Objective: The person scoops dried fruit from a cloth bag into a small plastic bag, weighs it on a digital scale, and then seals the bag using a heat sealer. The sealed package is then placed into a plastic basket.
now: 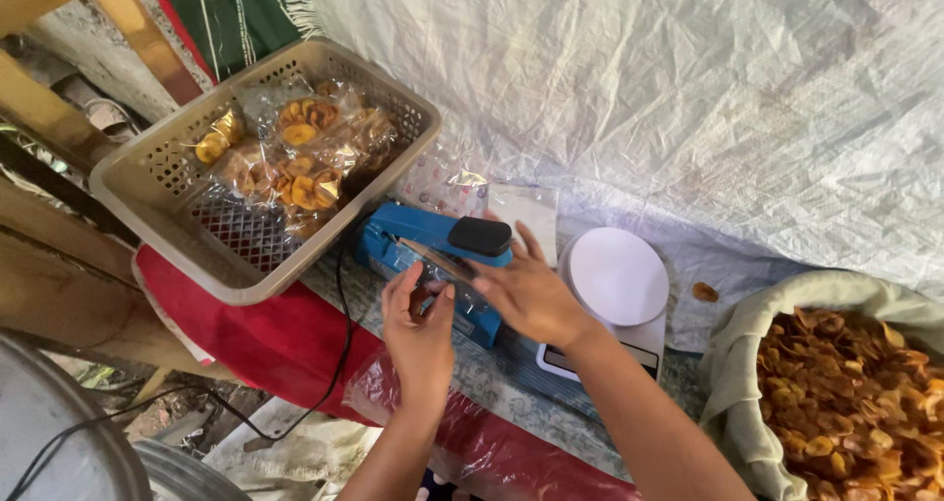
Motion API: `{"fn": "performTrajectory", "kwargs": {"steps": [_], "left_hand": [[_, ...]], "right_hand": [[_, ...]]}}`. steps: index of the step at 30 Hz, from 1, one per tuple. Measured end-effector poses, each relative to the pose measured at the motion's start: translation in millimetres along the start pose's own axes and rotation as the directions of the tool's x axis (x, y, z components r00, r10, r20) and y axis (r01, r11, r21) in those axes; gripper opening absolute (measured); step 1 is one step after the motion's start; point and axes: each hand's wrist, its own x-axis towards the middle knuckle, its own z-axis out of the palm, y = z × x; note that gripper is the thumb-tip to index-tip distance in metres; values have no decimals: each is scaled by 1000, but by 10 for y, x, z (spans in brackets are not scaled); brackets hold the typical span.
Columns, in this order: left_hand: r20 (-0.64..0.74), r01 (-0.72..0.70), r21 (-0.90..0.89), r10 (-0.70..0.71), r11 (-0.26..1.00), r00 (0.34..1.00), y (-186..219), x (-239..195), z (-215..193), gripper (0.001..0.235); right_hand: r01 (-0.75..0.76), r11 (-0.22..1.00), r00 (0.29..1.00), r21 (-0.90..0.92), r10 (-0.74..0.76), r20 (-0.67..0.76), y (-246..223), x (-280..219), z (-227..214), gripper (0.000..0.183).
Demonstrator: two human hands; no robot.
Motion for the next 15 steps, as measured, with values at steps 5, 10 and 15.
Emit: {"fn": "performTrajectory", "kwargs": {"steps": [5, 10, 15], "left_hand": [[6, -29, 66, 28, 997, 1000, -43, 0, 1, 50], [13, -28, 69, 27, 997, 1000, -101, -40, -9, 55], [48, -88, 89, 84, 992, 995, -139, -29, -32, 65]], "right_hand": [[7, 990, 983, -143, 20, 183, -245, 117, -147, 58], [24, 955, 980, -297, 37, 197, -238, 235, -75, 54], [66, 982, 979, -176, -30, 200, -149, 302, 59, 59]]}}
